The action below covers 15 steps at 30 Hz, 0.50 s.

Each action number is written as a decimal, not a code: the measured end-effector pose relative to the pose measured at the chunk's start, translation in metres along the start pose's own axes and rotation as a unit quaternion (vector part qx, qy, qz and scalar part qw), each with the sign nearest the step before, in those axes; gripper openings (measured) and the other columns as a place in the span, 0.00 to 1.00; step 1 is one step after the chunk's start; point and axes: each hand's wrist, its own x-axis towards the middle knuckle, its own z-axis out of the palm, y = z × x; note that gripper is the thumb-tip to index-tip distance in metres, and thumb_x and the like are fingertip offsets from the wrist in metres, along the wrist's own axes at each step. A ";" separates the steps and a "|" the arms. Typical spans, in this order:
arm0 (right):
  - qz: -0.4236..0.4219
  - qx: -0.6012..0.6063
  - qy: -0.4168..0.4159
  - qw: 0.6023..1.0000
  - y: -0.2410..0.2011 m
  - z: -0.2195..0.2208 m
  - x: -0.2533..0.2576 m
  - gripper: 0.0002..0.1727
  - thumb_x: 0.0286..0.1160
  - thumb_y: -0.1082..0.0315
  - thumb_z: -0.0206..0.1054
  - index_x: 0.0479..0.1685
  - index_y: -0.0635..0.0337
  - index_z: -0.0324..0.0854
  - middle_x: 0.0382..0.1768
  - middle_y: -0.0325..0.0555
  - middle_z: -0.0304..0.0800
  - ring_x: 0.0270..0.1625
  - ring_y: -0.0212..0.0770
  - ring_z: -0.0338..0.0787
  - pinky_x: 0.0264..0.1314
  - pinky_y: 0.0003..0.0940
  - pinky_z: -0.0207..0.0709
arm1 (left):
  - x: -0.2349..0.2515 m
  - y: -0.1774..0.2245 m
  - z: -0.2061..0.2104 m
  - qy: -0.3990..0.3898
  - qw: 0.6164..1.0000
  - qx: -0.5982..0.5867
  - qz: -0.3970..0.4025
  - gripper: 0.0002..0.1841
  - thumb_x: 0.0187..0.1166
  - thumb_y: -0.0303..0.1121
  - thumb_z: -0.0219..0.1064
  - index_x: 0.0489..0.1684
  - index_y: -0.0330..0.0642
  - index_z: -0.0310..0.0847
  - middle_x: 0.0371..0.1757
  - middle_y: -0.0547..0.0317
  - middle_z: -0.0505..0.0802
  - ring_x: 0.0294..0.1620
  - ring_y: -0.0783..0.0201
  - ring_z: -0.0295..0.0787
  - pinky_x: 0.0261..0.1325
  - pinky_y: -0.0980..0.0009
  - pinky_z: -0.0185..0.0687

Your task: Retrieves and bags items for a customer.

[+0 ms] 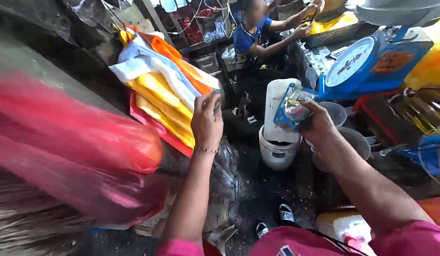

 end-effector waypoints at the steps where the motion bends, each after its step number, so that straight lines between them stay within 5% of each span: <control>1: 0.001 0.003 -0.010 1.000 -0.002 0.000 0.015 0.13 0.87 0.55 0.55 0.52 0.52 0.79 0.37 0.39 0.88 0.38 0.35 0.89 0.40 0.36 0.86 | 0.011 -0.001 0.007 -0.006 1.000 0.030 -0.002 0.16 0.83 0.29 0.64 0.65 0.44 0.87 0.67 0.44 0.87 0.62 0.49 0.89 0.61 0.54 0.87; 8: 0.006 0.011 -0.019 1.000 -0.020 -0.002 0.079 0.12 0.87 0.55 0.54 0.50 0.51 0.78 0.35 0.38 0.87 0.35 0.35 0.88 0.38 0.36 0.85 | 0.080 -0.006 0.036 -0.153 0.950 0.264 0.061 0.22 0.81 0.19 0.58 0.73 0.41 0.83 0.86 0.51 0.76 0.66 0.40 0.86 0.64 0.43 0.81; 11: -0.005 0.021 -0.016 1.000 -0.030 -0.002 0.089 0.10 0.86 0.56 0.55 0.48 0.49 0.77 0.34 0.36 0.85 0.35 0.33 0.86 0.37 0.34 0.84 | 0.099 -0.008 0.038 -0.215 0.926 0.309 0.026 0.16 0.83 0.21 0.58 0.63 0.33 0.85 0.78 0.44 0.82 0.72 0.38 0.80 0.71 0.41 0.73; 15: -0.020 0.038 -0.026 0.999 -0.038 -0.001 0.088 0.10 0.88 0.58 0.51 0.51 0.49 0.76 0.37 0.36 0.86 0.40 0.33 0.88 0.44 0.36 0.85 | 0.106 -0.018 0.030 -0.174 0.931 0.317 0.054 0.11 0.80 0.18 0.59 0.50 0.29 0.88 0.57 0.35 0.90 0.65 0.35 0.84 0.66 0.39 0.74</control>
